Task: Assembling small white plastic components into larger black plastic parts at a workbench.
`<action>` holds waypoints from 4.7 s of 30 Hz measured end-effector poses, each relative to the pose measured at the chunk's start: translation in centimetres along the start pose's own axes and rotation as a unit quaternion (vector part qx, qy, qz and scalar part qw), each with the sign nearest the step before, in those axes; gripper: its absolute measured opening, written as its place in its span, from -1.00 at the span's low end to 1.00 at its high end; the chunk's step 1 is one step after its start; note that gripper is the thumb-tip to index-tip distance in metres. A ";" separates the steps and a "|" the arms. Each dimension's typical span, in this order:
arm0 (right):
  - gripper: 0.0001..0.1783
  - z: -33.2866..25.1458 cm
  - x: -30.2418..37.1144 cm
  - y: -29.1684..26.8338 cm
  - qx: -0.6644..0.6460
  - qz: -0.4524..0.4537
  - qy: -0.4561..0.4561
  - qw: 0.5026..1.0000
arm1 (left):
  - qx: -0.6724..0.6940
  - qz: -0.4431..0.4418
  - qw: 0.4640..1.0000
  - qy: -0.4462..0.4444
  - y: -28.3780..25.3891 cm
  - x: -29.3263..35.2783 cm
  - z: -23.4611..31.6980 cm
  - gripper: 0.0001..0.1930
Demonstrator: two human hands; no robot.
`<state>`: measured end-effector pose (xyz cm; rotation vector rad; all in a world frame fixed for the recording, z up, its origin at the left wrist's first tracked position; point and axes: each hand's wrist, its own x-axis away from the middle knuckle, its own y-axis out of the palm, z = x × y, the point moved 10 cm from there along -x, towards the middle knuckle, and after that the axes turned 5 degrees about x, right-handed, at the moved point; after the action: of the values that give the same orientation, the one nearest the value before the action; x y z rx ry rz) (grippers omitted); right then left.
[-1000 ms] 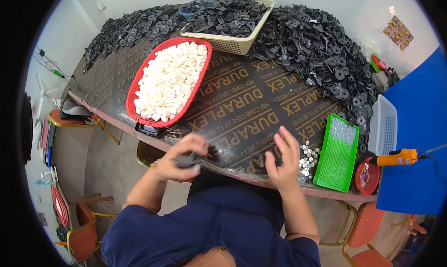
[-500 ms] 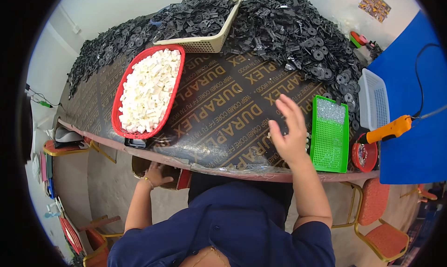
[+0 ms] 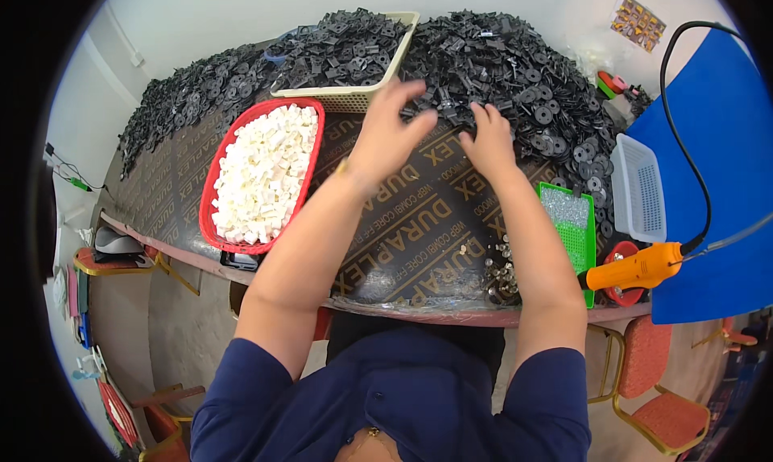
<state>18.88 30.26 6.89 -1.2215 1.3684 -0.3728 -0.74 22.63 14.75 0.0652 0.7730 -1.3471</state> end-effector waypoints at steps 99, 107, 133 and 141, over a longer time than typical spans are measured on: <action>-0.35 -5.0 4.0 2.1 -0.151 -0.295 -0.187 0.925 | -0.193 -0.089 0.977 0.008 4.8 9.0 -7.6 -0.42; -0.52 -7.6 4.8 -3.3 0.013 -0.204 -0.164 0.965 | -0.192 -0.062 0.979 0.025 3.4 9.4 -5.9 -0.66; -0.75 -7.8 9.0 -6.0 -0.196 -0.019 0.034 0.980 | -0.117 -0.145 0.980 -0.072 4.9 10.5 -5.4 -0.60; -0.77 -6.6 11.2 -2.9 -0.423 -0.071 0.128 0.894 | -0.036 -0.117 0.988 -0.096 4.5 10.2 -7.1 -0.48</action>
<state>17.29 17.21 4.88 -2.0516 1.7483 -0.0112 0.17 18.48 2.24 -0.2169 0.6803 -1.5207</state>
